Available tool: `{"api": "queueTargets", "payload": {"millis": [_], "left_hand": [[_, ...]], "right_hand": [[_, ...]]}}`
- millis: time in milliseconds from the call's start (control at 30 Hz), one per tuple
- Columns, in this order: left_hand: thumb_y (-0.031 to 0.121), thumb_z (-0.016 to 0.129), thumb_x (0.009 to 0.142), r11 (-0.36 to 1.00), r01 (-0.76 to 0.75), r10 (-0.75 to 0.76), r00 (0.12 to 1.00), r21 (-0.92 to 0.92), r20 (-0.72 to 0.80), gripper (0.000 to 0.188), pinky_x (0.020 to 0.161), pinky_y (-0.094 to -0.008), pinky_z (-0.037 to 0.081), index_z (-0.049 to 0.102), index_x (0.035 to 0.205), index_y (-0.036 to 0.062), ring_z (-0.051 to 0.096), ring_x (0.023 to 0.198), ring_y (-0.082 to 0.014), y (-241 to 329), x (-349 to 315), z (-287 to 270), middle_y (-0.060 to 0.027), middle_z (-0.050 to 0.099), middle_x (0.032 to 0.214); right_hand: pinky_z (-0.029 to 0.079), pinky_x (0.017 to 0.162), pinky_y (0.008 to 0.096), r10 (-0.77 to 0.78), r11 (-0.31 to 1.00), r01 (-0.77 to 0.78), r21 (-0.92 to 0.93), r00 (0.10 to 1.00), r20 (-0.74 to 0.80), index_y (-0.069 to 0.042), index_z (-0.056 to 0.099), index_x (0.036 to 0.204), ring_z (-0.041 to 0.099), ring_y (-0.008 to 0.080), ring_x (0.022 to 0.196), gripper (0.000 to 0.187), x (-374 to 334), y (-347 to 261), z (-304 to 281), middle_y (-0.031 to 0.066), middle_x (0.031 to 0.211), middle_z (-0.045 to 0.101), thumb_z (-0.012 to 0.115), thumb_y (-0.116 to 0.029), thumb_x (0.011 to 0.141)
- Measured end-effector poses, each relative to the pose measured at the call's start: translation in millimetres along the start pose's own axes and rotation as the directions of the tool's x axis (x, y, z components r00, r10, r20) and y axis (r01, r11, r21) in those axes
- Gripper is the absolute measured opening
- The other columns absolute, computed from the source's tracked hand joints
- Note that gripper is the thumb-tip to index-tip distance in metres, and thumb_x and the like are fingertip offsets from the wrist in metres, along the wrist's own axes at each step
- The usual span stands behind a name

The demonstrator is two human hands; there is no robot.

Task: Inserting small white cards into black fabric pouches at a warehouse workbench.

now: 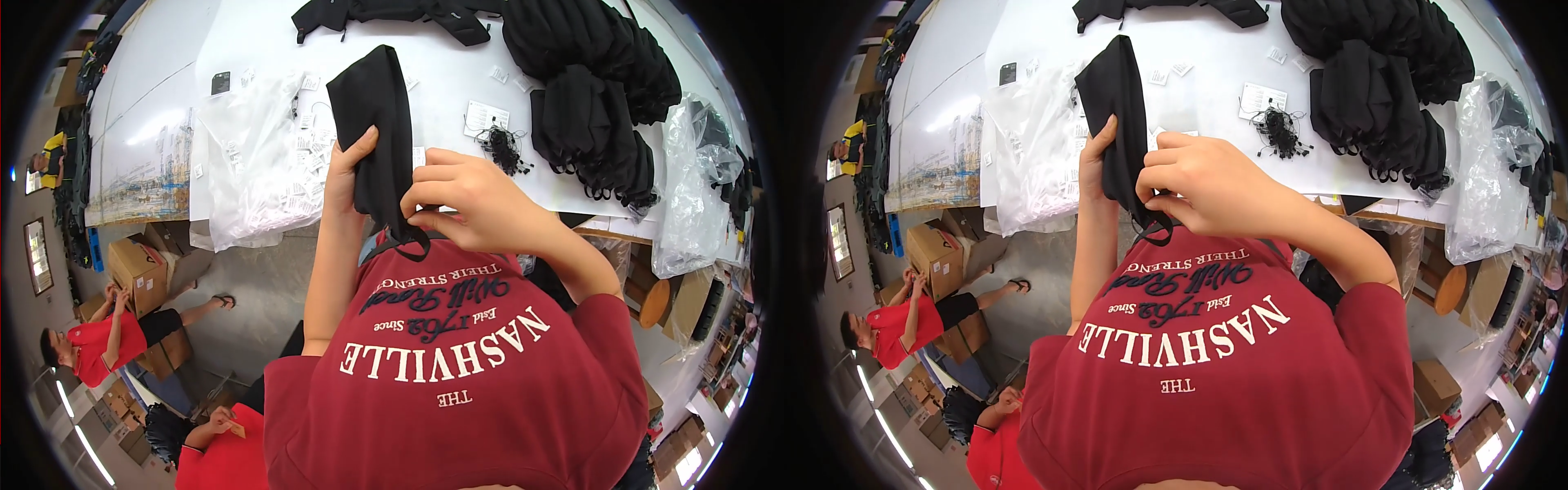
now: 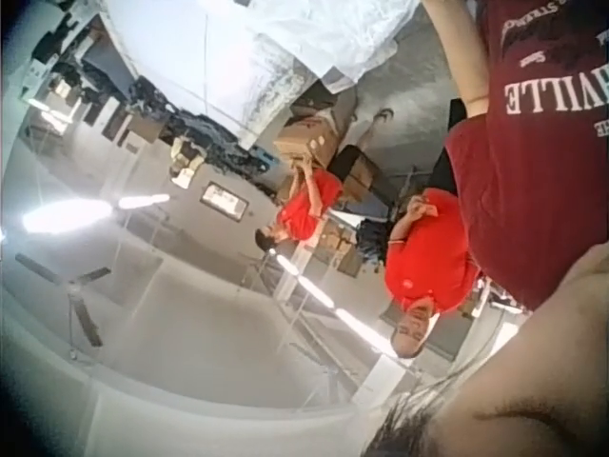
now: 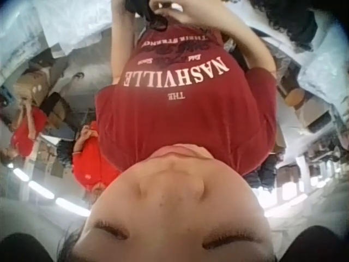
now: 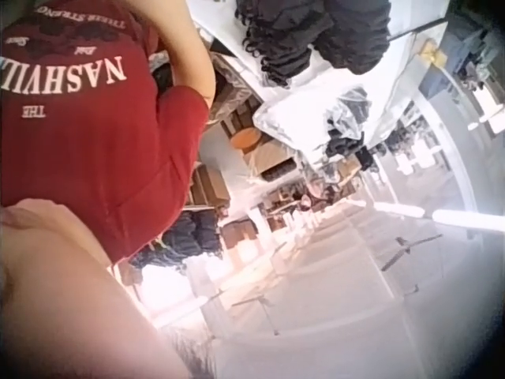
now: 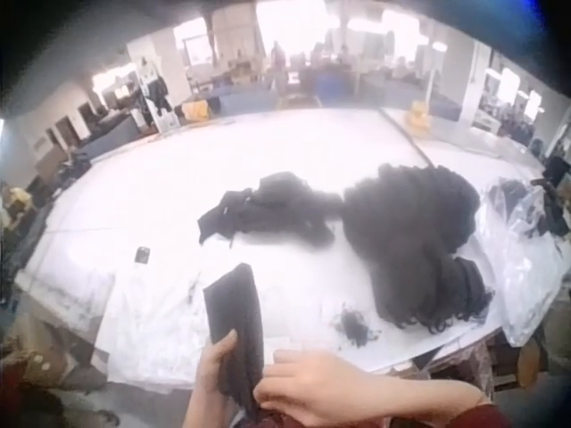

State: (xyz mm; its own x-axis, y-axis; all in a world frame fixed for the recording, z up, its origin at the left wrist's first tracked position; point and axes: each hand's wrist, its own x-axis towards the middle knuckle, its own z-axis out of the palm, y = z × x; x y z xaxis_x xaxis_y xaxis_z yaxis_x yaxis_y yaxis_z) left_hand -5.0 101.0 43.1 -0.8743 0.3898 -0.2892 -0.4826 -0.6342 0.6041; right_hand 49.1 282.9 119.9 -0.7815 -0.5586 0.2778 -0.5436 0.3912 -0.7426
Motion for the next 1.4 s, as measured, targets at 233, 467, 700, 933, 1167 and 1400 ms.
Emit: {"api": "queueTargets", "payload": {"millis": [233,467,700,933,1167,1400], "left_hand": [[0.014,0.055,0.09,1.0,-0.005,0.01,0.968,0.018,-0.25,0.028,0.075,-0.0303,0.054,0.055,0.112,-0.0026,0.065,0.086,-0.0192,-4.8,-1.1,2.3,-0.0113,0.065,0.1],[0.019,0.053,0.093,1.0,0.019,-0.019,0.998,0.008,-0.059,0.032,0.088,-0.0332,0.045,0.05,0.121,0.0044,0.053,0.107,-0.0188,-18.2,-24.8,-20.4,-0.0073,0.057,0.115],[-0.004,0.071,0.072,0.576,-0.322,0.253,0.944,0.751,0.211,0.036,0.085,-0.0289,0.044,0.06,0.106,0.0009,0.057,0.089,-0.0158,6.1,-34.0,-42.3,-0.0067,0.062,0.102],[0.016,0.063,0.086,0.492,-0.02,-0.118,0.989,0.871,0.09,0.031,0.064,-0.0248,0.045,0.059,0.114,0.006,0.055,0.072,-0.0122,-23.5,11.1,-41.2,-0.0049,0.058,0.093],[0.042,0.074,0.073,-0.326,-0.007,0.173,0.983,0.946,0.067,0.06,0.076,-0.0433,0.045,0.052,0.109,-0.0012,0.054,0.092,-0.0348,-119.1,24.8,-141.6,-0.0182,0.054,0.102],[0.027,0.082,0.063,-0.309,0.101,0.22,0.975,0.946,-0.032,0.059,0.079,-0.0424,0.044,0.046,0.1,-0.0009,0.053,0.092,-0.036,-118.3,46.1,-157.6,-0.0172,0.049,0.099]], "right_hand": [[0.039,0.085,0.0401,-0.008,0.936,-0.077,-0.344,0.971,-0.238,-0.014,0.062,0.1,0.05,0.0257,0.095,0.029,-3.6,0.4,11.2,0.0054,0.102,0.053,0.071,-0.018,0.073],[0.048,0.063,0.0339,0.094,0.946,-0.173,-0.273,0.955,-0.281,-0.01,0.061,0.107,0.06,0.0255,0.072,0.052,-14.3,23.4,5.0,0.0082,0.083,0.059,0.073,-0.003,0.058],[0.045,0.073,0.0248,0.42,0.801,-0.27,0.535,0.89,-0.179,-0.008,0.066,0.098,0.058,0.0102,0.079,0.026,-40.4,37.1,-11.7,0.0034,0.092,0.065,0.073,-0.009,0.073],[0.043,0.065,0.0232,0.486,0.871,-0.424,0.247,0.672,-0.559,-0.01,0.066,0.096,0.056,0.0085,0.075,0.023,-117.0,69.5,-54.1,0.0004,0.087,0.063,0.073,-0.015,0.075],[0.046,0.085,0.0307,0.013,0.717,-0.697,-0.006,0.021,-1.0,-0.009,0.055,0.117,0.059,0.022,0.094,0.039,-227.7,156.6,-118.5,0.0121,0.105,0.06,0.066,-0.002,0.08],[0.041,0.093,0.0411,0.164,0.35,-0.923,-0.16,0.228,-0.96,-0.012,0.06,0.115,0.049,0.0318,0.107,0.041,-231.6,175.0,-132.8,0.014,0.113,0.052,0.055,-0.004,0.075]]}}
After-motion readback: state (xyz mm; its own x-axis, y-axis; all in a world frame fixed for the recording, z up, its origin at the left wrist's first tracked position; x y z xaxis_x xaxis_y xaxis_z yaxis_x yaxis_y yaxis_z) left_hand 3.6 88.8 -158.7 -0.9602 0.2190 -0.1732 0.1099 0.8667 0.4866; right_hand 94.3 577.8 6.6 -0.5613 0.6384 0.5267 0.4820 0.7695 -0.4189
